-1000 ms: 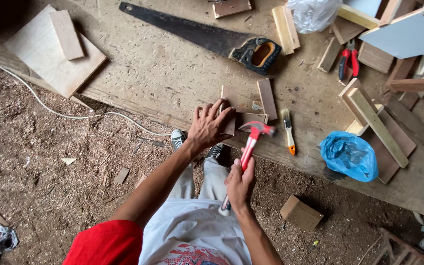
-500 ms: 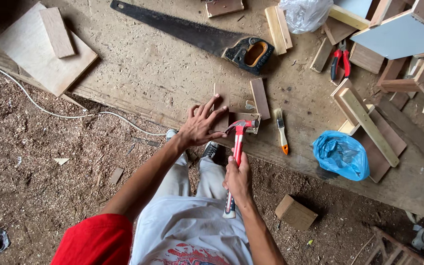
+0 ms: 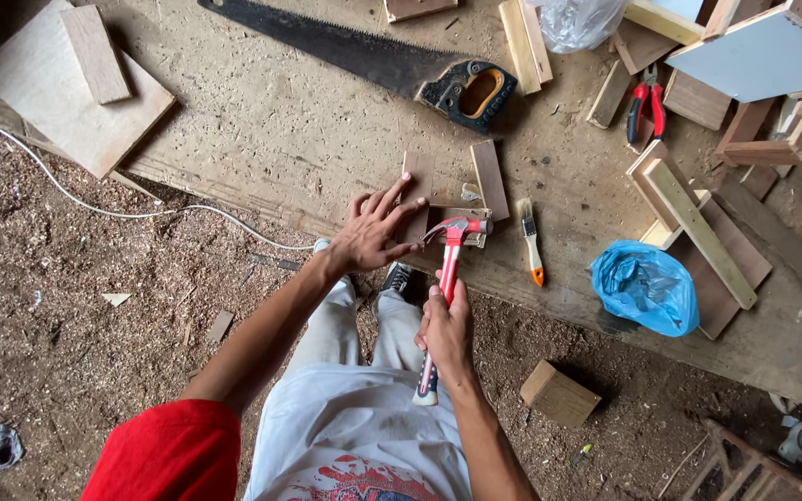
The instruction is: The person assembles a small wooden box by hammering nails into pre-cut wooden pieces. They repeatedly position the pieces, drive nails with a hammer, and adjust the box structure to ensure alignment.
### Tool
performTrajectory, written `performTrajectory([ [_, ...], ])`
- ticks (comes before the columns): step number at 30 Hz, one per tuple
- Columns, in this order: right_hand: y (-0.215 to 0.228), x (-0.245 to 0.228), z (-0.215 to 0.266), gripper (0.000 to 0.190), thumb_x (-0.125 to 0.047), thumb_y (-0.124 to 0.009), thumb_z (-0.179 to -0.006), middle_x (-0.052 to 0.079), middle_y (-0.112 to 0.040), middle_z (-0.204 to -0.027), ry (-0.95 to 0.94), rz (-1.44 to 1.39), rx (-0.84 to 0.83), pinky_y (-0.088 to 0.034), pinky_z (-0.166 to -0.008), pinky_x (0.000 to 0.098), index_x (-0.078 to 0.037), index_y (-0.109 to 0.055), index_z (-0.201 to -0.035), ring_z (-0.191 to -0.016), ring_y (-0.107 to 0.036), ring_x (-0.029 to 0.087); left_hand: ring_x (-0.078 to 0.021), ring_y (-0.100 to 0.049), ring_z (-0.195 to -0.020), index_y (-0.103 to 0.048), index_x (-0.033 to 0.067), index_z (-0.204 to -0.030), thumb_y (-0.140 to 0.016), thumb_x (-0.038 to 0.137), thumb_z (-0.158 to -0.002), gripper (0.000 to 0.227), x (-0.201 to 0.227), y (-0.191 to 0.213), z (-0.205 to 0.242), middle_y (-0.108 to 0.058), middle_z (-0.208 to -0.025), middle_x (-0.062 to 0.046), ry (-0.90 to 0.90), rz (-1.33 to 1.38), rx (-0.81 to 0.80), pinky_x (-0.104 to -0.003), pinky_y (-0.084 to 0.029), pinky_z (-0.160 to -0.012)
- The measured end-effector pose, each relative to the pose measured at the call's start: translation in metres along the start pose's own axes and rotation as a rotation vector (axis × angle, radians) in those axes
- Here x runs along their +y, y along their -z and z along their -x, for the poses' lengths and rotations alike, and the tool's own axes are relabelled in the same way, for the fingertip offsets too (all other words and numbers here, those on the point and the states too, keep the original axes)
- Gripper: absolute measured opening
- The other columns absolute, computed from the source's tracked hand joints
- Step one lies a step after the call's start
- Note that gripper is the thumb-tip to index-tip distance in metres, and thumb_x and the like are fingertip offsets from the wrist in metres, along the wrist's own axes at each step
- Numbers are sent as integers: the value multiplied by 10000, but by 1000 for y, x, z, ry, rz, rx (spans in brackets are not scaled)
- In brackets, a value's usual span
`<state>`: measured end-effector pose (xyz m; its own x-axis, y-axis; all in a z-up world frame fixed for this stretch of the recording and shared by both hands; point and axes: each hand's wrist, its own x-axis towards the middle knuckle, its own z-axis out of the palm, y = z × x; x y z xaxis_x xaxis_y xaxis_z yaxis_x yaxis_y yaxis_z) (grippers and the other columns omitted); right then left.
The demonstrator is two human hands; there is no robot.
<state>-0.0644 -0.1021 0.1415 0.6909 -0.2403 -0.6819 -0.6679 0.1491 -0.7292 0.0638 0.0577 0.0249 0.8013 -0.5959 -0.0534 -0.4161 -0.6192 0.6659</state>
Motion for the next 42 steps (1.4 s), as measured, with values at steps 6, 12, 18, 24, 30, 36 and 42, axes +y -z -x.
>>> performTrajectory([
  [6,-5,-10,-9,313,-190,-469,-1057,19,-450,-677,-3,-6,-2,-355,-332,285,-104,-482,-1358,-392,-364,71,-360,-279,-1515,-357,277,-1583,-635,637,-890,829,6,5,1,-103,-1724,-117,12,32,64,-578,-208,-1197],
  [12,-17,-25,-8,342,-127,-490,-1026,41,-497,-722,11,270,-32,-396,-325,311,-92,-441,-1363,-405,-453,100,-377,-226,-1531,-333,286,-1598,-637,638,-901,838,8,1,1,-90,-1725,-125,11,-41,81,-606,-205,-1187],
  [18,-46,-18,10,454,-132,-477,-1025,85,-488,-690,-123,274,25,-411,-322,330,-152,-326,-1452,-401,-460,138,-337,-259,-1541,-323,299,-1584,-647,544,-844,844,1,-7,-1,-124,-1720,-114,12,-106,46,-583,-260,-1214],
  [24,-70,26,8,467,-120,-466,-1023,67,-535,-812,-22,144,5,-472,-340,322,-135,-277,-1450,-444,-506,124,-342,-268,-1532,-300,269,-1618,-560,445,-1025,671,2,-2,-2,-94,-1726,-137,-42,-295,55,-604,-268,-1195],
  [30,-94,74,-9,346,-117,-515,-1161,248,-606,-1056,929,661,348,-565,-636,395,0,-259,-1362,-803,-685,333,-348,-240,-1511,-183,285,-1607,-496,543,-1019,715,11,8,-6,-17,-1698,-107,50,-302,-140,-644,-229,-1191],
  [36,-119,79,1,301,-138,-466,-1019,199,-563,-634,213,152,205,-462,-343,438,-31,-260,-1210,-393,-593,320,-356,-308,-1479,-129,301,-1644,-488,505,-1026,744,11,7,-6,4,-1715,-104,13,-414,-102,-637,-255,-1188],
  [42,-134,79,-3,258,-109,-439,-1025,243,-593,-589,189,206,258,-504,-395,455,-16,-277,-1202,-426,-637,354,-362,-331,-1473,-107,301,-1618,-494,532,-990,772,18,13,-3,39,-1697,-74,39,-391,-186,-641,-242,-1194],
])
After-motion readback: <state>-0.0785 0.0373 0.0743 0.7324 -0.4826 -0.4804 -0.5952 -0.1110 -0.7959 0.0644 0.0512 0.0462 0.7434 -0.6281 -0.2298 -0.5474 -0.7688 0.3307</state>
